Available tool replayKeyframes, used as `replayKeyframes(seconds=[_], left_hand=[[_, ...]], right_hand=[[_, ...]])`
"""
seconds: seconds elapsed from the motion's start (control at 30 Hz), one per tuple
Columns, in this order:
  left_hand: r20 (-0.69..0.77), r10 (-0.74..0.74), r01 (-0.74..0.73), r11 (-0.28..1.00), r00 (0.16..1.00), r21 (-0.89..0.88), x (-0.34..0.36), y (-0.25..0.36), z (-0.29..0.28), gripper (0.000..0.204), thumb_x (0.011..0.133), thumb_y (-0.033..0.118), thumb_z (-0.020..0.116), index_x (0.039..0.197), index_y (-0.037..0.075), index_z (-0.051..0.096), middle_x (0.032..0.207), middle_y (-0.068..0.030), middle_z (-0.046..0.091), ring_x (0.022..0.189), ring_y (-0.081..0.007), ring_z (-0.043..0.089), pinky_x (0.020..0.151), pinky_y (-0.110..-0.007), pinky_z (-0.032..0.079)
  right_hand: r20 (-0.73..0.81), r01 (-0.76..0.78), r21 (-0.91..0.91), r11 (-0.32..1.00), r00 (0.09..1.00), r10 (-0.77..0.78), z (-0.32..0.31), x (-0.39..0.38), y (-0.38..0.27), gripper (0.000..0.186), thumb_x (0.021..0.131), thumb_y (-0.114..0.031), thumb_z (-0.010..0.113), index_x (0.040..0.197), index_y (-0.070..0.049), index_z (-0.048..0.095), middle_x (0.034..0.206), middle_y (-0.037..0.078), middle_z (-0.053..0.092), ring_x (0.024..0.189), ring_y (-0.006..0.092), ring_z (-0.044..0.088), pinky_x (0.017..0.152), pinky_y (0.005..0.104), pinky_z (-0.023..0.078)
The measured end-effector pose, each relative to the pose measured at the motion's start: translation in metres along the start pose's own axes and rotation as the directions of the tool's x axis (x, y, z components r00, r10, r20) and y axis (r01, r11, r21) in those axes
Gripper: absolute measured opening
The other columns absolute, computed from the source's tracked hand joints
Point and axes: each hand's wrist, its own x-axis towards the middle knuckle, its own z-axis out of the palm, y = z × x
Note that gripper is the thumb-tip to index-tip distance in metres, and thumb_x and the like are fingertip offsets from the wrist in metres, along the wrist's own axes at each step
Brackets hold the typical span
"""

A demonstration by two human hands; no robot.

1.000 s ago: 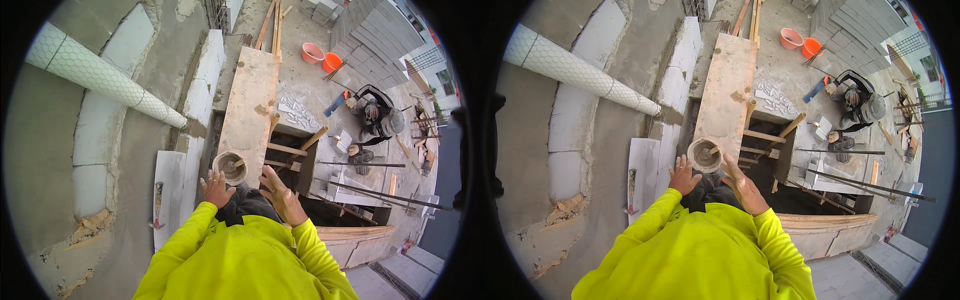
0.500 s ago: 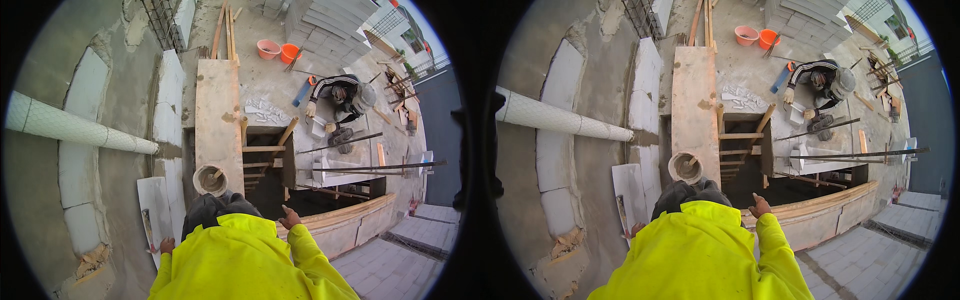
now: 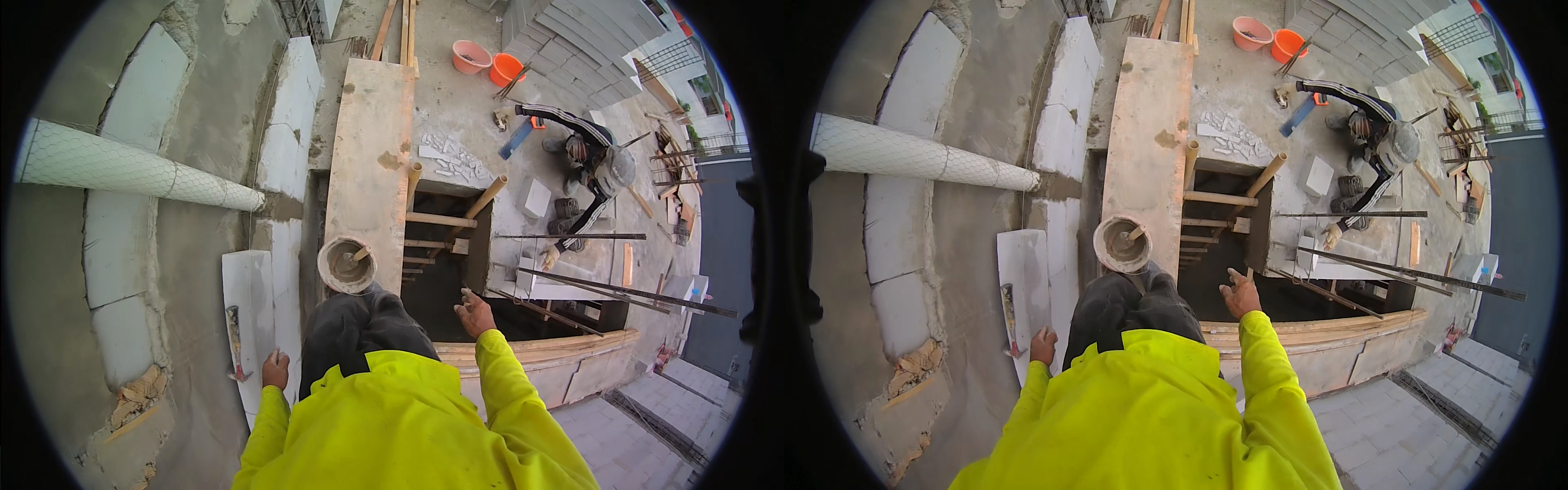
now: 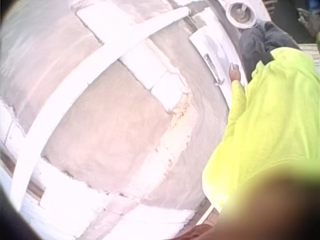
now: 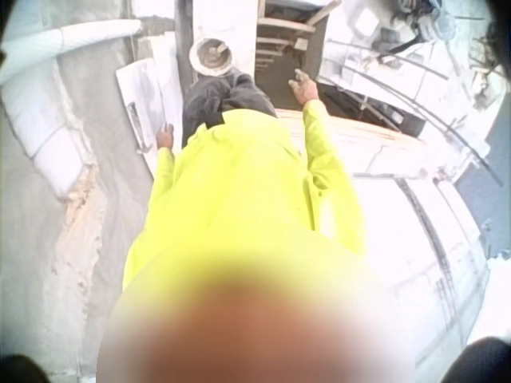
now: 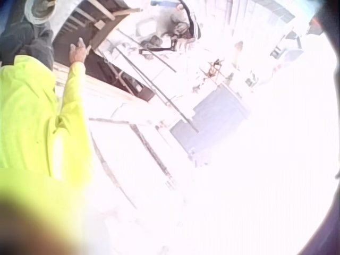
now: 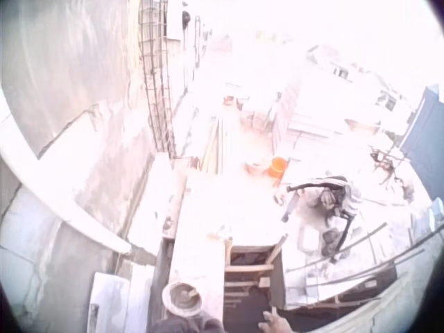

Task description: The person scoops mortar from a bucket with a trowel and spreads it along a wall. They place white blocks into the mortar bed, tap them with a hammer to set them, and continue adding mortar and blocks along the wall.

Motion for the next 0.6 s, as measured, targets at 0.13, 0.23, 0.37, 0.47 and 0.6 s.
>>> replayKeyframes(seconds=[0.13, 0.23, 0.37, 0.47, 0.6], left_hand=[[0.054, -0.116, 0.113, 0.992, 0.992, 0.052, 0.011, 0.002, 0.014, 0.06, 0.089, 0.029, 0.059, 0.135, -0.01, 0.056, 0.127, -0.0281, 0.064, 0.121, -0.0379, 0.061, 0.105, -0.037, 0.044], [0.147, -0.121, 0.114, 0.992, 0.982, 0.055, 0.052, 0.006, 0.049, 0.06, 0.089, 0.025, 0.062, 0.137, -0.01, 0.053, 0.122, -0.0238, 0.067, 0.114, -0.0297, 0.065, 0.101, -0.034, 0.047], [0.236, -0.272, 0.287, 0.957, 0.933, -0.033, 0.143, -0.025, 0.122, 0.066, 0.09, 0.015, 0.064, 0.147, -0.008, 0.04, 0.14, -0.0273, 0.056, 0.126, -0.0309, 0.06, 0.108, -0.036, 0.044], [0.221, -0.256, 0.276, 0.959, 0.941, -0.065, 0.225, -0.044, 0.184, 0.072, 0.09, 0.011, 0.066, 0.151, -0.006, 0.034, 0.148, -0.0291, 0.047, 0.134, -0.0327, 0.053, 0.111, -0.037, 0.041], [0.09, -0.201, 0.211, 0.97, 0.975, -0.123, 0.312, -0.048, 0.259, 0.076, 0.088, 0.011, 0.07, 0.152, -0.005, 0.032, 0.15, -0.0282, 0.045, 0.136, -0.0335, 0.051, 0.113, -0.037, 0.038]], right_hand=[[0.113, -0.037, -0.142, 0.989, 0.992, 0.053, 0.028, 0.026, 0.002, 0.057, 0.089, -0.021, 0.069, 0.141, -0.003, 0.054, 0.128, 0.024, 0.065, 0.119, 0.0372, 0.063, 0.104, 0.042, 0.048], [0.264, -0.009, -0.286, 0.958, 0.96, 0.088, 0.075, 0.069, 0.003, 0.058, 0.091, -0.025, 0.067, 0.143, -0.004, 0.051, 0.136, 0.025, 0.058, 0.125, 0.0412, 0.057, 0.109, 0.0456, 0.044], [0.371, 0.167, -0.308, 0.936, 0.928, -0.044, 0.178, 0.151, -0.001, 0.06, 0.09, -0.023, 0.065, 0.144, -0.004, 0.048, 0.137, 0.025, 0.056, 0.125, 0.0423, 0.056, 0.109, 0.0464, 0.044], [0.35, 0.362, -0.37, 0.856, 0.908, -0.232, 0.251, 0.227, -0.007, 0.061, 0.089, -0.018, 0.064, 0.144, -0.004, 0.045, 0.143, 0.026, 0.048, 0.129, 0.0447, 0.048, 0.11, 0.0484, 0.042], [0.333, 0.61, -0.429, 0.666, 0.792, -0.511, 0.327, 0.321, -0.014, 0.058, 0.086, -0.015, 0.066, 0.14, -0.003, 0.048, 0.143, 0.024, 0.046, 0.127, 0.0449, 0.048, 0.106, 0.0509, 0.042]])
